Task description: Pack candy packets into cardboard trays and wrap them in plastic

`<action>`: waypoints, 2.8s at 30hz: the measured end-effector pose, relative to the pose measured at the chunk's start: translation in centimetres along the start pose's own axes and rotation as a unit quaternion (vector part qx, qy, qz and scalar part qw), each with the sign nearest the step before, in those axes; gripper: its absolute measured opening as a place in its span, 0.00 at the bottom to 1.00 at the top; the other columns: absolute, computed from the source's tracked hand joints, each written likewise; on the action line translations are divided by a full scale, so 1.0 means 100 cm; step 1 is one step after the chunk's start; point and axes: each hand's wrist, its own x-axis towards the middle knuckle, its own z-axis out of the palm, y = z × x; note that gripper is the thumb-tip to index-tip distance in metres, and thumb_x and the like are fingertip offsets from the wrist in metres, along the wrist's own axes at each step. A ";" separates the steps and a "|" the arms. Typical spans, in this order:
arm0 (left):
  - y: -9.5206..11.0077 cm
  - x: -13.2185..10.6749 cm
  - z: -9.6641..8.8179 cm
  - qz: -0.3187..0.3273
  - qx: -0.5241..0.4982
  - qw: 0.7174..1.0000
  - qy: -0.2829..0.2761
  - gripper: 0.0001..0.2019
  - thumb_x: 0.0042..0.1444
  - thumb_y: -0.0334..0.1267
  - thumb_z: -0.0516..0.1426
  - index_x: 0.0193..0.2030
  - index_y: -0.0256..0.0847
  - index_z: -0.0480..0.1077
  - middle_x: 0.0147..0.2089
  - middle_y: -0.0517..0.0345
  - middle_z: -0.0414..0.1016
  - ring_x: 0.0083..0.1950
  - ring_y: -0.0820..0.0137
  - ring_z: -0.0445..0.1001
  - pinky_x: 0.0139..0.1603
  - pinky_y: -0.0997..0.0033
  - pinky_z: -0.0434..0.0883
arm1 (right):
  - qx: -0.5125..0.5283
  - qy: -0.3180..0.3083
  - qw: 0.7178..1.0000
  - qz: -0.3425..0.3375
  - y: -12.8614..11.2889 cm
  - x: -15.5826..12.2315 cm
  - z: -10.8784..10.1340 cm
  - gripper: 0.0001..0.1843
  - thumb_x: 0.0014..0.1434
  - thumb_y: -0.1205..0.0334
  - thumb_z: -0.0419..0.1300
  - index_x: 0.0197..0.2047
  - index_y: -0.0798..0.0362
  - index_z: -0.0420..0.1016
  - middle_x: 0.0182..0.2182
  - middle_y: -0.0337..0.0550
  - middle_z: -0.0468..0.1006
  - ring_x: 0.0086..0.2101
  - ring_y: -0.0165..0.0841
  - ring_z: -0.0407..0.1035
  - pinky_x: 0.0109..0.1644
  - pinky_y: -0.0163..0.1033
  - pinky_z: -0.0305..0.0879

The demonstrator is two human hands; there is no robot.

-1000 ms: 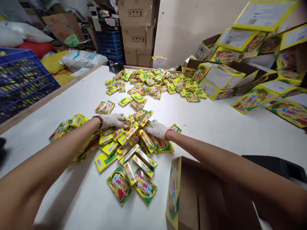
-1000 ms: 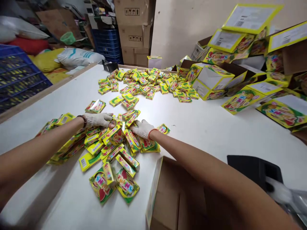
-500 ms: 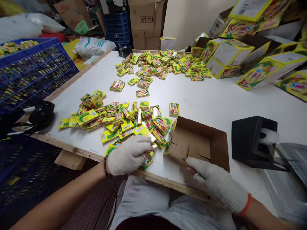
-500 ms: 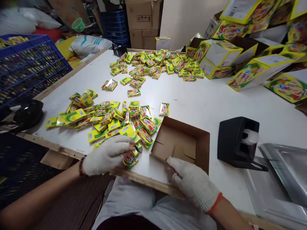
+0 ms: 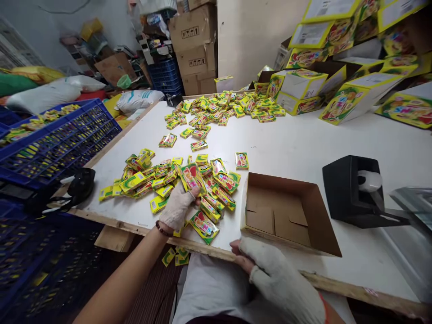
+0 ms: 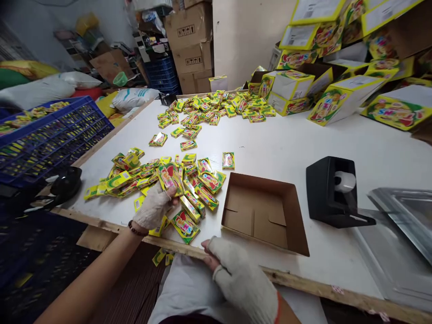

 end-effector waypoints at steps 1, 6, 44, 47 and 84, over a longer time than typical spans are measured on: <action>-0.002 -0.014 0.007 -0.017 -0.019 0.999 -0.030 0.23 0.49 0.53 0.67 0.42 0.40 0.67 0.32 0.63 0.71 0.24 0.78 0.66 0.24 0.77 0.67 | 0.023 -0.005 1.000 0.012 -0.001 0.004 0.008 0.22 0.64 0.52 0.51 0.55 0.50 0.78 0.50 0.50 0.82 0.50 0.42 0.77 0.55 0.45 0.74; -0.024 -0.082 0.035 -0.102 0.086 0.976 -0.171 0.22 0.56 0.50 0.63 0.53 0.41 0.71 0.46 0.54 0.78 0.41 0.67 0.75 0.42 0.68 0.74 | 0.112 0.012 0.993 0.044 -0.002 0.012 0.019 0.29 0.64 0.50 0.54 0.63 0.55 0.69 0.55 0.54 0.78 0.51 0.43 0.75 0.54 0.47 0.73; -0.031 -0.002 -0.003 0.197 0.727 0.633 -0.180 0.10 0.62 0.32 0.54 0.50 0.39 0.71 0.55 0.47 0.73 0.52 0.59 0.72 0.52 0.58 0.73 | -0.264 -0.013 0.964 -0.022 0.022 0.032 0.020 0.33 0.43 0.80 0.49 0.51 0.54 0.75 0.47 0.49 0.77 0.46 0.39 0.72 0.50 0.41 0.69; -0.037 -0.004 -0.002 0.197 0.746 0.611 -0.179 0.15 0.62 0.32 0.54 0.56 0.39 0.68 0.60 0.44 0.69 0.52 0.57 0.72 0.52 0.54 0.71 | -0.262 -0.004 0.964 -0.036 0.028 0.028 0.020 0.32 0.41 0.80 0.49 0.49 0.55 0.76 0.47 0.50 0.78 0.45 0.40 0.72 0.49 0.42 0.70; -0.013 -0.014 -0.031 0.054 0.752 0.639 -0.152 0.23 0.53 0.42 0.62 0.55 0.37 0.68 0.49 0.42 0.75 0.50 0.51 0.74 0.52 0.53 0.71 | -0.292 -0.050 0.954 -0.036 0.015 0.071 0.036 0.44 0.45 0.71 0.59 0.69 0.59 0.63 0.57 0.60 0.67 0.58 0.51 0.61 0.60 0.52 0.64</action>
